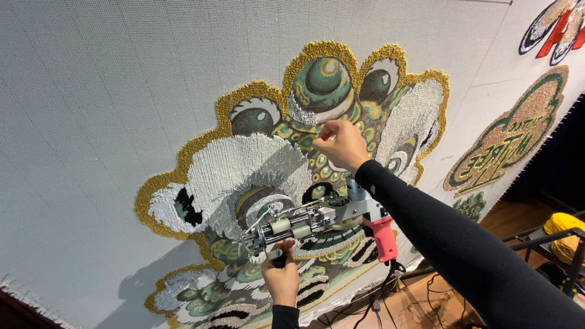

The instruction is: The person uses a handheld tufting gun to apply white yarn onto a large canvas featuring a pre-printed design of a stylized lion head. They systematically move the tool across the surface to fill in specific areas of the design with dense loops of yarn.

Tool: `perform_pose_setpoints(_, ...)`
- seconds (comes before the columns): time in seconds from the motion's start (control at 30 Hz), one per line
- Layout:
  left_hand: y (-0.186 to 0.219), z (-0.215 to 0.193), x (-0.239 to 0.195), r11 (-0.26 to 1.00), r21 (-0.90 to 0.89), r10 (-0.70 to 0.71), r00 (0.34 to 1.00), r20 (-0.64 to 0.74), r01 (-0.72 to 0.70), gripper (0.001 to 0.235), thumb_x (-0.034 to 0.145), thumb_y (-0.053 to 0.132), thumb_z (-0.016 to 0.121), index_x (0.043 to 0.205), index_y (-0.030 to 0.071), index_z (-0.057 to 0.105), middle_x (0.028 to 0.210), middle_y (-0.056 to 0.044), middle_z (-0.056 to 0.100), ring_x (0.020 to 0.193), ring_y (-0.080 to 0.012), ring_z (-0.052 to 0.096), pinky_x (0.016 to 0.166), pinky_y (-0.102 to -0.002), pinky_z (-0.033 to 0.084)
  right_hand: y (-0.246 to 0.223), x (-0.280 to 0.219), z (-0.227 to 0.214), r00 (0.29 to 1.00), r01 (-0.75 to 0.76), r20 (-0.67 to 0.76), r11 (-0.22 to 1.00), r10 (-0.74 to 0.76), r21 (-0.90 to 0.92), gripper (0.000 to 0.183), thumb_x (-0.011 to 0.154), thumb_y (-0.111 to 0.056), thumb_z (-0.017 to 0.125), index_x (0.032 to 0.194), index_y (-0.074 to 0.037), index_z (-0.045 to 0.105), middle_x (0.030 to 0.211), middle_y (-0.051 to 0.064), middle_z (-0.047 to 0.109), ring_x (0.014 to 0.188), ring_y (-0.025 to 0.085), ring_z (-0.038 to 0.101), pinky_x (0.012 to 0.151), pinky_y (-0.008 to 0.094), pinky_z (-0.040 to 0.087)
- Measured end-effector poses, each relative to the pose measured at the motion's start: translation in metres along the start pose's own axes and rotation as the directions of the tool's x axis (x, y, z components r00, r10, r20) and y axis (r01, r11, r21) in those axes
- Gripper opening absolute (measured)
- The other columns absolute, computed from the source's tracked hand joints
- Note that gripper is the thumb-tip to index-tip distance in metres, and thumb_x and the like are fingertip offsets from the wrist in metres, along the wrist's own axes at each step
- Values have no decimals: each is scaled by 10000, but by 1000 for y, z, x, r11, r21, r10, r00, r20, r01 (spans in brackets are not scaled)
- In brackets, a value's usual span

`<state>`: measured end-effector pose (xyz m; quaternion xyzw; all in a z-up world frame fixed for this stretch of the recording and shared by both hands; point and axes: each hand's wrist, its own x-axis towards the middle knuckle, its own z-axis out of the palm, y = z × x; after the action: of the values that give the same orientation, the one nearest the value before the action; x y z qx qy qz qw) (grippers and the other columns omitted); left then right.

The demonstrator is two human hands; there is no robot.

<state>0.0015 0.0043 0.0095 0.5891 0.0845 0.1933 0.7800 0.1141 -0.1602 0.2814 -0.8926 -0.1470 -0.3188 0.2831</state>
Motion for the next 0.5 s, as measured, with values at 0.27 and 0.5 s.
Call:
perform_pose_setpoints(0.27, 10, 0, -7, 989, 127, -76, 997, -24, 79, 215, 938, 248, 719, 952, 54, 810, 882, -93, 836, 792, -143, 790, 685, -297, 593, -8, -1, 5, 998, 6, -56, 982, 4, 188, 203, 851, -209, 776, 876, -8, 760, 833, 82, 781, 792, 153, 756, 755, 297, 579)
perform_pose_setpoints(0.5, -21, 3, 1, 973, -231, -27, 999, -46, 15, 173, 891, 124, 742, 936, -43, 760, 932, -127, 809, 884, -142, 767, 752, -269, 618, -13, 8, 15, 989, -81, -108, 975, 106, 208, 182, 900, -174, 724, 910, 3, 768, 798, 79, 775, 700, 150, 745, 689, 286, 588)
